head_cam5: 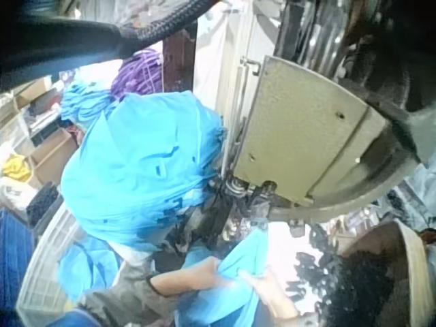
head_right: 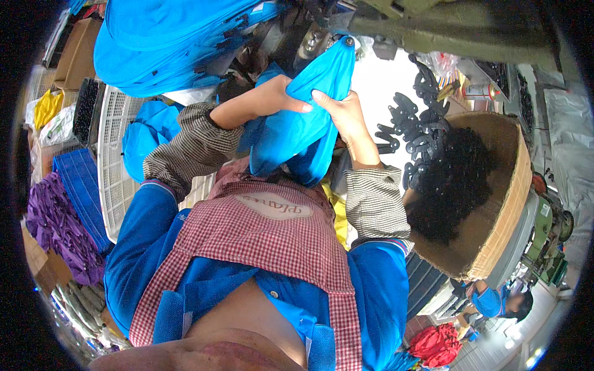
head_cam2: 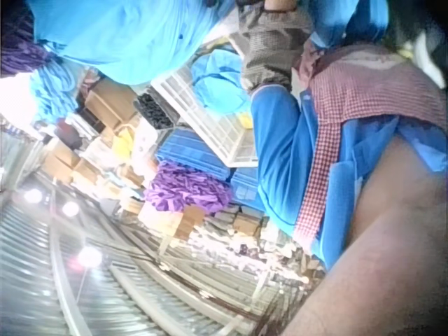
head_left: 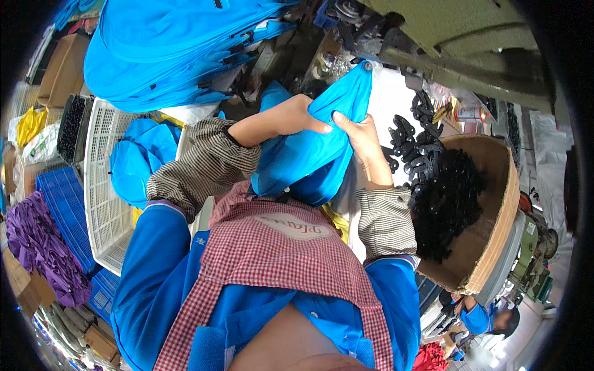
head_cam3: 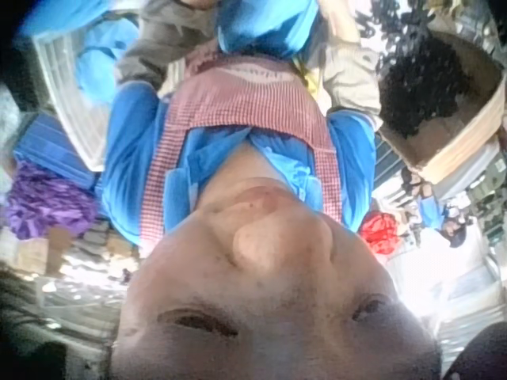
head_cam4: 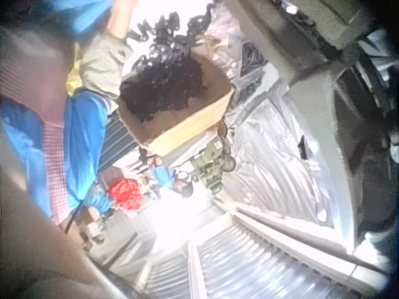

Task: The person sews black plastic clips onto the edges of blue fabric bags using a sewing machine. They repeatedly pick up a bag, align it under the needle, sew, and place the finished item aside. The workspace contains bins of fabric and clips.

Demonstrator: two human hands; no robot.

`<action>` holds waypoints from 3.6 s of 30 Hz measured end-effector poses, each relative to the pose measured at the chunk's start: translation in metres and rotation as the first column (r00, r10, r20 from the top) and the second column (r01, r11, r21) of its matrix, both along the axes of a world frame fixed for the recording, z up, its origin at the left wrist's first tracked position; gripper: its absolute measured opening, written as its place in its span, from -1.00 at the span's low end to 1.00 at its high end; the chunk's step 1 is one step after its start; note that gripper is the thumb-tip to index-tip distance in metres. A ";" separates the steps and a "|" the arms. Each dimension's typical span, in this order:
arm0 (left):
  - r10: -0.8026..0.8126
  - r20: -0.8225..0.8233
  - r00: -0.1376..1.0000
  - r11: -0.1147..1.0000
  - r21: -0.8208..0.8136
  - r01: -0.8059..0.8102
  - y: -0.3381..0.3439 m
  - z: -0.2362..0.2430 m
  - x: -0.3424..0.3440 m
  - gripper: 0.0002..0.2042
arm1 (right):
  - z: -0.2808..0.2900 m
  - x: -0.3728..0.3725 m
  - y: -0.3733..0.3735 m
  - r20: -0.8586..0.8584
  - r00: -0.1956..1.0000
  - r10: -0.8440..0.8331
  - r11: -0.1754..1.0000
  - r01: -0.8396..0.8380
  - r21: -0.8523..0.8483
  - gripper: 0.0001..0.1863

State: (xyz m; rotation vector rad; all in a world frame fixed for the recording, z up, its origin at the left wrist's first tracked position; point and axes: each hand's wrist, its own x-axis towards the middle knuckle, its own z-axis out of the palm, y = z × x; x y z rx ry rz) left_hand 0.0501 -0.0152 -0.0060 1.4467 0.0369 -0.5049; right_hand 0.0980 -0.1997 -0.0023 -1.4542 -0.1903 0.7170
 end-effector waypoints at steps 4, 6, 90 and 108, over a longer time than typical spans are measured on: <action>-0.037 -0.002 0.999 0.998 -0.045 0.037 0.018 0.007 0.016 -0.60 | 0.000 0.016 0.014 -0.002 0.999 -0.046 0.996 0.046 0.077 -0.65; -0.032 0.052 0.998 0.999 -0.035 0.034 0.025 0.007 0.025 -0.64 | 0.005 0.016 0.024 -0.095 0.990 -0.107 0.977 0.123 0.176 -0.66; 0.178 -0.330 0.927 0.843 -0.435 -0.317 0.053 0.012 0.009 -0.36 | -0.113 0.130 0.029 0.692 0.705 0.157 0.683 0.429 -0.591 -0.79; 0.274 -0.227 0.935 0.820 -0.454 -0.350 0.047 0.011 0.005 -0.50 | -0.099 0.121 0.047 0.724 0.688 0.048 0.663 0.520 -0.539 -0.87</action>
